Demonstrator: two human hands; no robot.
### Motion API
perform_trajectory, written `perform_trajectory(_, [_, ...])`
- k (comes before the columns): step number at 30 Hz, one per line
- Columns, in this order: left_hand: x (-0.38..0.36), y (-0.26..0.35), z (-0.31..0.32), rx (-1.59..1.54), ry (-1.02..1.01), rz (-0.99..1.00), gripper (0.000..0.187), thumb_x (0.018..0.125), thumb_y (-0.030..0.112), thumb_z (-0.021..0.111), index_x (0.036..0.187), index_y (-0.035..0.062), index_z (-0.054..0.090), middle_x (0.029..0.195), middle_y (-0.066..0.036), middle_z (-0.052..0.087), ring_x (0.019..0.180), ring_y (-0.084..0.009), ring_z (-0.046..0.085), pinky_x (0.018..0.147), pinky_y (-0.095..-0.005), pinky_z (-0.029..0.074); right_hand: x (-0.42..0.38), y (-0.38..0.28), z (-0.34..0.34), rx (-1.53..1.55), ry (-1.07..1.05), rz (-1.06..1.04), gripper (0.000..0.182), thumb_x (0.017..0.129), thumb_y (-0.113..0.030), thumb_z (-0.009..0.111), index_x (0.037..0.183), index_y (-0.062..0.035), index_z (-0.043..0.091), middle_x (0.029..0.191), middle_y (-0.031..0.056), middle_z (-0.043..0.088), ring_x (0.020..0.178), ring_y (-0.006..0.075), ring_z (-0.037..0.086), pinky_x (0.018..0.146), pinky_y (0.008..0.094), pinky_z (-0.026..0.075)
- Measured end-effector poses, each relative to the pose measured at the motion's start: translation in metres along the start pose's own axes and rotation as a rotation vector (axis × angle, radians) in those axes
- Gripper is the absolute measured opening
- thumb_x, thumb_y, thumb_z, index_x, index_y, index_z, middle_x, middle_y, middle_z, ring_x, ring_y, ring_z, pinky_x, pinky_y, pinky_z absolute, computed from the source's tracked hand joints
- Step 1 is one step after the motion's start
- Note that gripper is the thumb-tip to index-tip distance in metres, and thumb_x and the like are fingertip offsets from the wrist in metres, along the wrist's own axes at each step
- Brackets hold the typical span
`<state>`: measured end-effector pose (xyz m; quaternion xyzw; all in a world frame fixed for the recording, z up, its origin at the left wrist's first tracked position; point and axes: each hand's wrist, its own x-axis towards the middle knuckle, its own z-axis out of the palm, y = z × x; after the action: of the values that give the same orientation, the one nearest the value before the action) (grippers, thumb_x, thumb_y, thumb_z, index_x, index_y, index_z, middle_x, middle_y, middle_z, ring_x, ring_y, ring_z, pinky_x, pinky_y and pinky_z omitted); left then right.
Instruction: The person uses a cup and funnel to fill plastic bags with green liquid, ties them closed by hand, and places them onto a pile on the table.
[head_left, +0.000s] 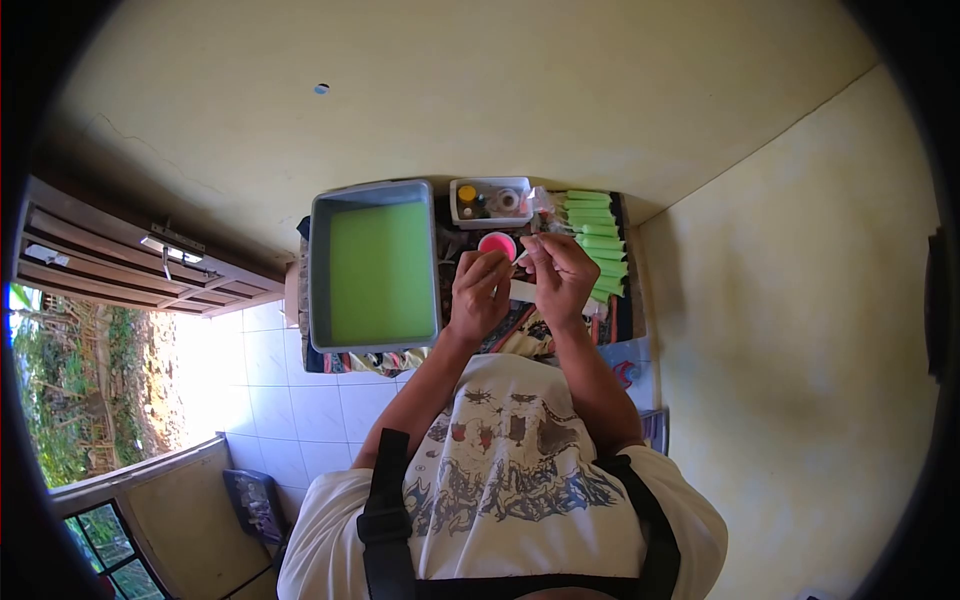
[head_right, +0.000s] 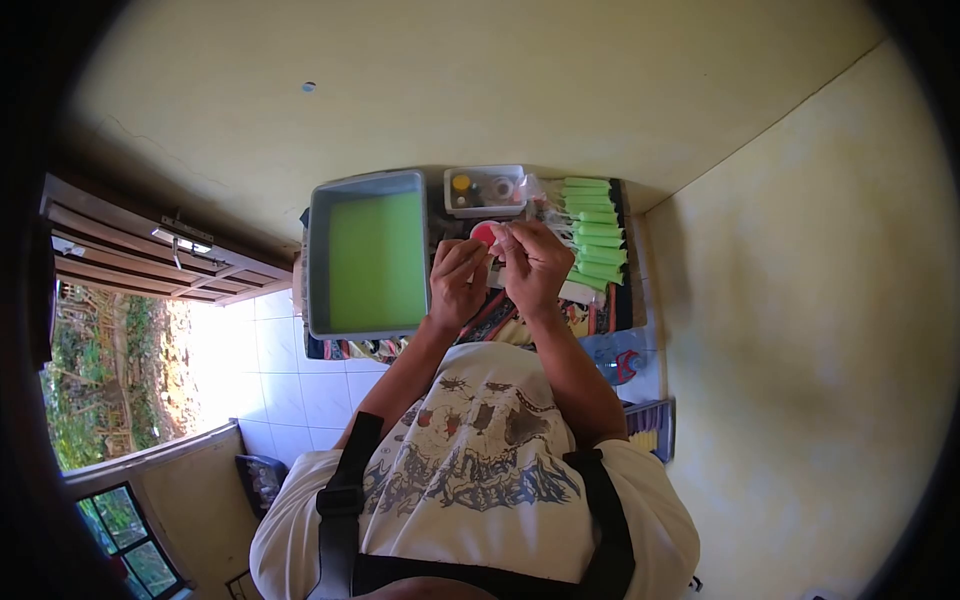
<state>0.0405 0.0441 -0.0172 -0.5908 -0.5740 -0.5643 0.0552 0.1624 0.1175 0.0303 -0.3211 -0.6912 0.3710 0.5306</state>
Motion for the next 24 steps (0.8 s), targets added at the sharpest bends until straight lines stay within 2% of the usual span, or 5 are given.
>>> perform_trajectory(9, [-0.005,0.007,-0.002,-0.042,0.002,-0.018,0.022,0.085,-0.007,0.078,0.106,-0.0024,0.076,0.109,-0.014,0.073,0.096,-0.035,0.067,0.085,-0.0433,0.056,0.001,-0.018,-0.005,0.175,-0.027,0.101,0.011,0.099,-0.009,0.079,0.1,0.0022,0.079,0.084,0.0073,0.072,0.068,0.014,0.071,0.061,0.0266,0.055])
perform_trajectory(12, [-0.003,0.016,-0.001,-0.038,0.013,-0.04,0.022,0.085,-0.007,0.077,0.106,-0.0021,0.076,0.109,-0.014,0.073,0.097,-0.0356,0.067,0.085,-0.0437,0.056,0.006,-0.008,-0.026,-0.218,-0.317,-0.07,0.016,0.099,-0.014,0.079,0.096,0.0019,0.078,0.081,0.0091,0.07,0.068,0.0192,0.07,0.06,0.0324,0.052])
perform_trajectory(16, [-0.007,0.019,0.011,-0.041,0.02,-0.093,0.024,0.085,-0.006,0.078,0.108,-0.0008,0.076,0.107,-0.014,0.072,0.097,-0.0351,0.068,0.086,-0.0436,0.056,0.0,-0.009,-0.018,-0.162,-0.205,-0.066,0.019,0.101,-0.014,0.076,0.09,0.0013,0.076,0.079,0.0105,0.071,0.065,0.0223,0.068,0.058,0.0359,0.05])
perform_trajectory(19, [-0.001,0.018,0.013,-0.038,-0.004,-0.014,0.024,0.083,-0.006,0.078,0.106,-0.0012,0.076,0.108,-0.014,0.072,0.097,-0.0348,0.068,0.085,-0.0433,0.056,-0.006,-0.013,-0.016,-0.146,-0.076,-0.084,0.018,0.101,-0.012,0.076,0.091,0.0027,0.078,0.075,0.0085,0.066,0.059,0.0153,0.066,0.056,0.0302,0.049])
perform_trajectory(24, [-0.013,0.011,0.029,-0.028,-0.015,0.035,0.021,0.082,-0.008,0.076,0.102,-0.0022,0.076,0.109,-0.014,0.073,0.095,-0.0348,0.068,0.084,-0.0438,0.056,-0.003,-0.013,-0.025,-0.114,-0.042,-0.091,0.02,0.104,-0.013,0.073,0.093,0.0027,0.079,0.073,0.0077,0.066,0.059,0.0135,0.067,0.056,0.0273,0.05])
